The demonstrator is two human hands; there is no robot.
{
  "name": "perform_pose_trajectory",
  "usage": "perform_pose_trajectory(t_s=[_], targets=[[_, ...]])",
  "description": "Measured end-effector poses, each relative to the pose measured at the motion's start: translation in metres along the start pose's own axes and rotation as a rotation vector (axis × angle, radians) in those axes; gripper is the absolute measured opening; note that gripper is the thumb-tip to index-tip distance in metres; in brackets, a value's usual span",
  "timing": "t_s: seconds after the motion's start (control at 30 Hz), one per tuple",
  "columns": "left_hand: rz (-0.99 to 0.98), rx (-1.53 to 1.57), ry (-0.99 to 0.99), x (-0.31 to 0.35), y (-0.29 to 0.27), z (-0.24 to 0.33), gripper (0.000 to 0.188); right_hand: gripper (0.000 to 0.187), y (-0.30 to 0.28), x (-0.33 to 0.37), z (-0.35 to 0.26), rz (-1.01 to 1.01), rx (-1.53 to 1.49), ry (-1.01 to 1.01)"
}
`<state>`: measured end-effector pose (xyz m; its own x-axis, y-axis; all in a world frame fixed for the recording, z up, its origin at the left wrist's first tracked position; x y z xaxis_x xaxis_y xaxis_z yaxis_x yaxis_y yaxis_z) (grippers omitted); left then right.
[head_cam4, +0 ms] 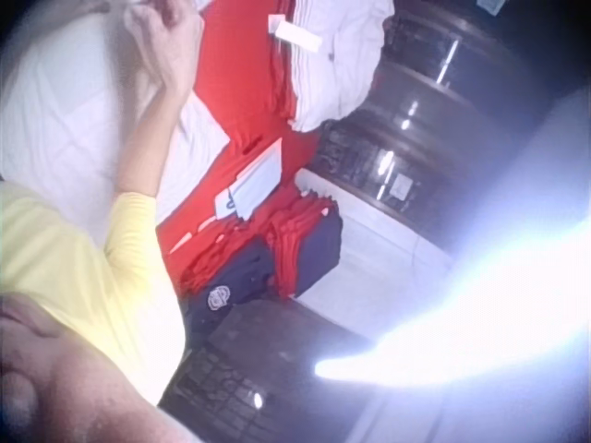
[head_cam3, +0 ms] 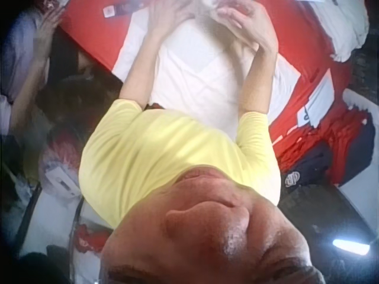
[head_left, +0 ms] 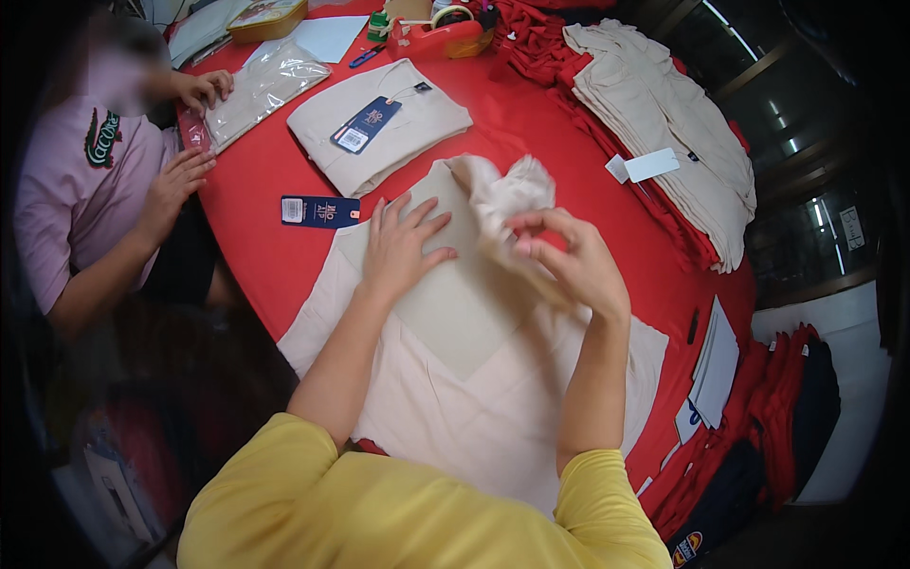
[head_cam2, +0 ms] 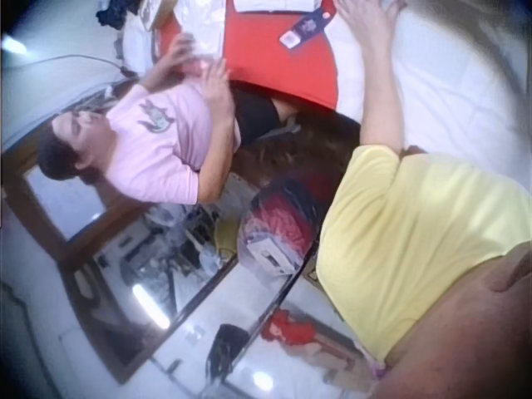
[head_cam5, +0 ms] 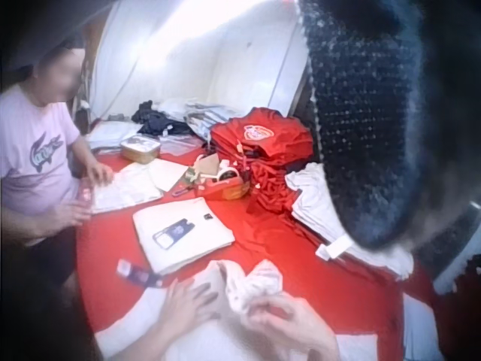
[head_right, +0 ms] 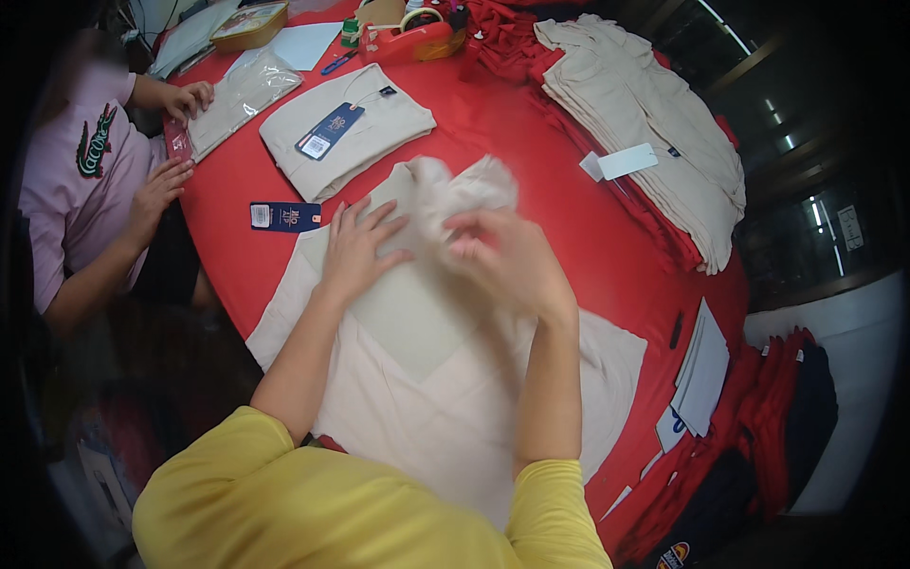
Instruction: The person folds several shirts on a table, aligning the sleeves and body before stacking them.
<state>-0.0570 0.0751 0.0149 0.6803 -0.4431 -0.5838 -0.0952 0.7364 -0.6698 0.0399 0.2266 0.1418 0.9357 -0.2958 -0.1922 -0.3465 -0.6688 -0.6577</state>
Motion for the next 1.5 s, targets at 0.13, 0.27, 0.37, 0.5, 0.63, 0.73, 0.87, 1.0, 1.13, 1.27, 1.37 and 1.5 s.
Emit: perform_pose_trajectory(t_s=[0.13,0.27,0.37,0.5,0.63,0.73,0.87,1.0,1.13,1.27,1.37,1.5], targets=[[0.03,-0.035,0.053,-0.002,0.011,0.0,0.048,0.036,-0.013,0.005,0.017,0.498,-0.064,-0.11],[0.139,0.008,-0.011,-0.01,0.011,0.006,0.053,0.053,0.104,0.023,0.072,0.178,0.503,-0.155],[0.181,0.036,0.026,-0.011,0.003,0.005,0.055,0.056,0.123,0.032,0.053,0.22,0.428,-0.205],[-0.02,-0.047,0.098,-0.004,0.008,0.019,0.053,0.047,0.085,0.046,0.057,0.086,-0.471,0.193],[-0.031,-0.111,0.137,0.0,0.017,0.008,0.048,0.041,-0.02,0.1,0.095,0.345,0.51,0.033],[0.018,-0.122,0.21,-0.001,0.02,0.014,0.043,0.046,-0.106,0.178,0.18,0.486,0.851,0.236],[0.046,-0.041,0.189,-0.004,0.019,0.014,0.02,0.031,-0.159,0.259,0.192,0.582,0.854,0.306],[-0.01,-0.018,0.142,-0.004,0.021,0.001,0.01,0.012,-0.178,0.332,0.132,0.898,0.742,0.337],[-0.012,0.049,0.149,-0.004,0.022,0.008,0.008,0.013,-0.157,0.421,0.094,0.943,0.794,0.541],[-0.077,0.123,0.136,-0.008,0.022,0.009,0.009,0.018,-0.11,0.453,0.106,0.744,0.809,0.705],[-0.24,0.166,0.194,-0.015,0.017,0.006,0.018,0.019,-0.108,0.458,0.099,0.784,0.792,0.684],[-0.287,0.122,0.396,-0.019,-0.002,0.035,0.04,0.019,-0.134,0.443,0.122,0.95,0.495,0.775]])
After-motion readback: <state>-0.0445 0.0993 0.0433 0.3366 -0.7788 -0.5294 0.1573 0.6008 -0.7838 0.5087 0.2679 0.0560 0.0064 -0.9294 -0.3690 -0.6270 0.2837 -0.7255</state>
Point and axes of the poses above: each hand's wrist, its own x-axis away from the middle knuckle, its own y-axis out of the palm, z = x × y, the point moved 7 cm from there along -x, towards the middle knuckle, and after that the axes turned 15 degrees about z, right-handed, at the moved point
